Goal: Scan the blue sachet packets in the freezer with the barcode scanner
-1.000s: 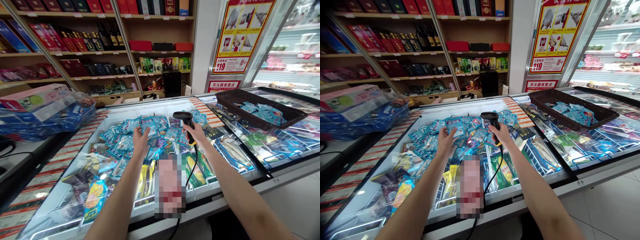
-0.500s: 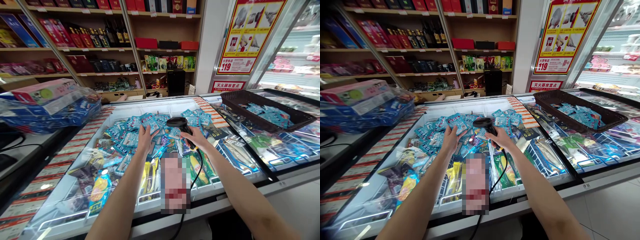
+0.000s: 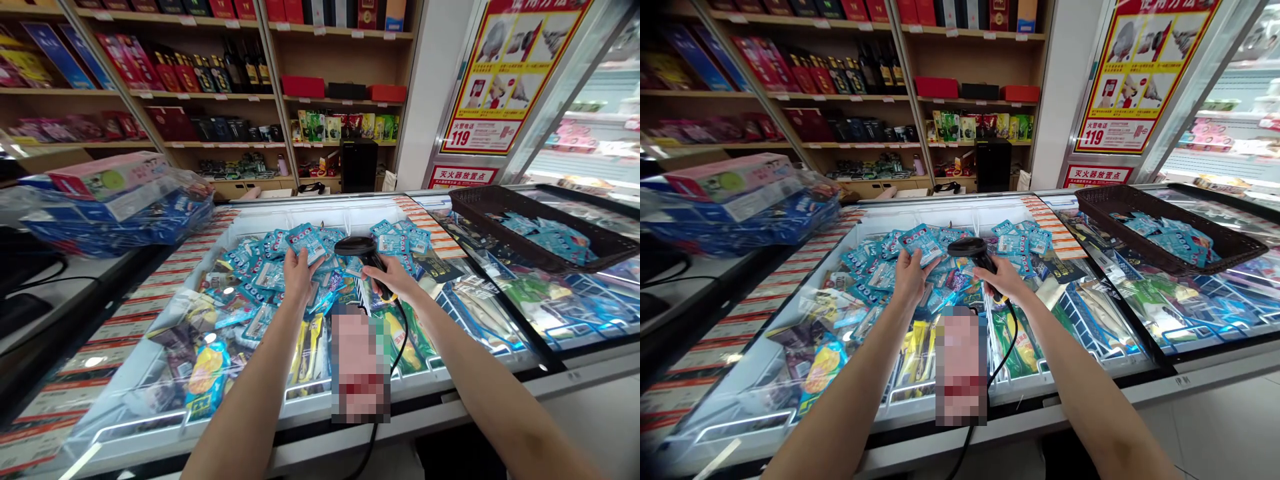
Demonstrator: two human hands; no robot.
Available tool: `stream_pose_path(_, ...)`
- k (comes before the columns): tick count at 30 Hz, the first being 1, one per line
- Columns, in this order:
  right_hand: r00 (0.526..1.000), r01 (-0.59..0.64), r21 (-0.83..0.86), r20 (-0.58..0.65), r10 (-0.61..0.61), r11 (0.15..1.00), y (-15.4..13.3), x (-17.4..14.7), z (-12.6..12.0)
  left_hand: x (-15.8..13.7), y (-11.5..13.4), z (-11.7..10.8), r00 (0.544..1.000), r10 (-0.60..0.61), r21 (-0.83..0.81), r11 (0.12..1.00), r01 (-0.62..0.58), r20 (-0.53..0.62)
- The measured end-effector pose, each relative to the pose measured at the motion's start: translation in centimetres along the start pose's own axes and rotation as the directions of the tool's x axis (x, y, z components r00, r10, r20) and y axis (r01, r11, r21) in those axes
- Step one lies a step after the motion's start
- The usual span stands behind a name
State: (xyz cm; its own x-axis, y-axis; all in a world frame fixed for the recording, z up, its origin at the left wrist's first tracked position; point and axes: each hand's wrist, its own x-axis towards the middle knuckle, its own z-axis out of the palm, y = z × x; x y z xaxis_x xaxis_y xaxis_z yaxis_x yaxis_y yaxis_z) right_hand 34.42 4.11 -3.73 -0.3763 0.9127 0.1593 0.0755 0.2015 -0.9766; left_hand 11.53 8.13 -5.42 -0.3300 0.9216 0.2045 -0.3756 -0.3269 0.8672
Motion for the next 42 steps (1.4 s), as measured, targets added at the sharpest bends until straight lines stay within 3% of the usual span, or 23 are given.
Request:
stream_pose_path(9,1.000,0.015,0.035,-0.009,-0.015,0.999,-1.3,1.6,1.1,0.3,-0.3,-0.4,0.999,-0.029,-0.039,0.999,0.028,-0.033)
stream_pose_path(16,0.999,-0.020,-0.034,0.033,0.021,0.999,-0.1,0.5,1.2,0.4,-0.5,-0.4,0.999,-0.033,-0.030,0.999,0.033,0.011)
stream_pose_path(28,0.999,0.000,-0.096,0.039,0.004,0.995,-0.4,0.1,0.7,0.1,-0.6,-0.3,0.997,0.015,0.040,0.999,-0.018,0.080)
stream_pose_path(42,0.998,0.021,-0.132,0.069,-0.012,0.991,-0.5,0.1,0.5,-0.1,-0.2,0.1,1.000,0.006,0.105,0.994,-0.008,0.011)
